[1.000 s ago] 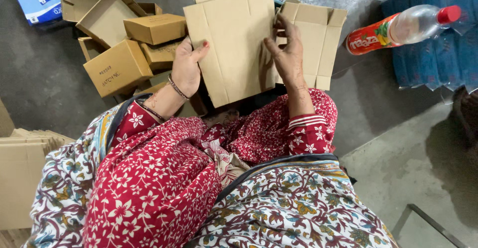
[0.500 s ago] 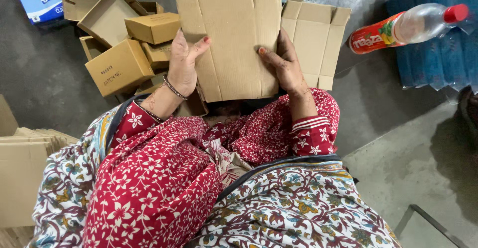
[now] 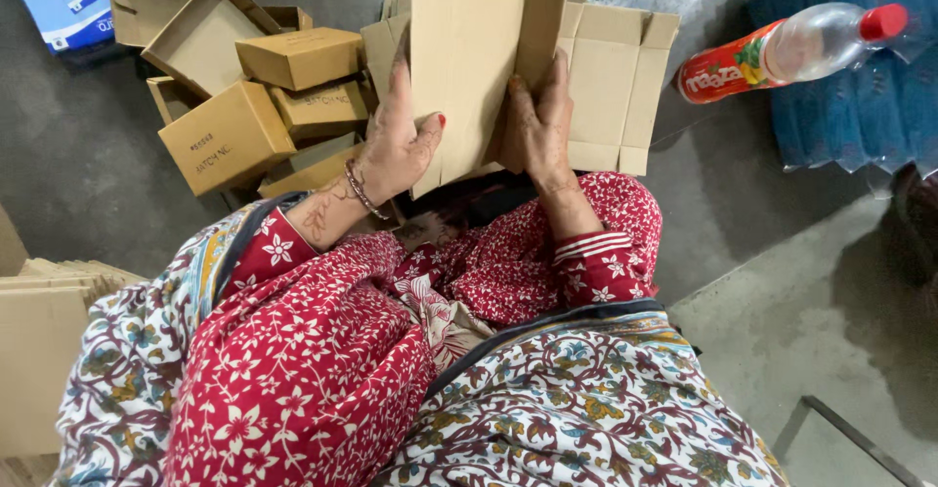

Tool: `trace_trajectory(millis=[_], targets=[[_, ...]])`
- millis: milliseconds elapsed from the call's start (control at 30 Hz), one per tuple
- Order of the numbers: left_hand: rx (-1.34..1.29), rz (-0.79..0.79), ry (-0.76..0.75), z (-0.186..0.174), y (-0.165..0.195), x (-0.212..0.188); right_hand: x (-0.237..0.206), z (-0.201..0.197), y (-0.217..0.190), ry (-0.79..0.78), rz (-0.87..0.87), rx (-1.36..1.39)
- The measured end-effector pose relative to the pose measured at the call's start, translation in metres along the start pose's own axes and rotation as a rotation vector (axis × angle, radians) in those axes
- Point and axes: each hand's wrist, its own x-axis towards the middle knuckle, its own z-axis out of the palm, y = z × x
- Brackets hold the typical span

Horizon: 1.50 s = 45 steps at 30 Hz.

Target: The person assembles small cardboard boxes by folding the flaps and securing them with a stapler. They handle multiple flat cardboard pieces, fold them into box shapes, and staple the edges to complete the assembly.

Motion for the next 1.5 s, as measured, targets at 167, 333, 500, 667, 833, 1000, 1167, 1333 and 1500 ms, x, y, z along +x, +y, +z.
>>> trace_trajectory(millis=[167, 333, 500, 667, 833, 1000, 1167, 1333, 1500], targets=[[0.282, -0.003, 0.141, 0.005, -0.024, 0.010, -0.042, 0.016, -0.005, -0.089, -0.314, -0.345], [0.149, 0.003, 0.145, -0.010, -0.010, 0.010, -0.030, 0.004, 0.009, -0.122, -0.093, -0.085], [-0.811, -0.277, 0.154, -0.039, -0.010, 0.006, -0.015, -0.028, 0.007, -0.199, 0.162, 0.581], [-0.455, -0.282, 0.051, -0.033, -0.035, -0.012, -0.019, -0.033, -0.020, -0.183, 0.250, 0.539], [-0.044, 0.084, -0.041, -0.025, -0.054, -0.024, -0.024, -0.023, -0.049, -0.181, 0.267, 0.551], [0.183, 0.212, -0.109, -0.031, -0.050, -0.021, -0.023, -0.019, -0.065, -0.205, 0.267, 0.605], [-0.631, -0.274, -0.071, -0.026, -0.022, -0.008, -0.021, -0.013, -0.068, -0.158, 0.201, 0.640], [-0.872, -0.301, -0.106, -0.032, 0.008, 0.007, -0.019, -0.009, -0.064, -0.129, 0.164, 0.765], [-0.767, -0.193, -0.075, -0.035, 0.025, 0.008, -0.020, -0.009, -0.050, -0.155, 0.148, 0.808]])
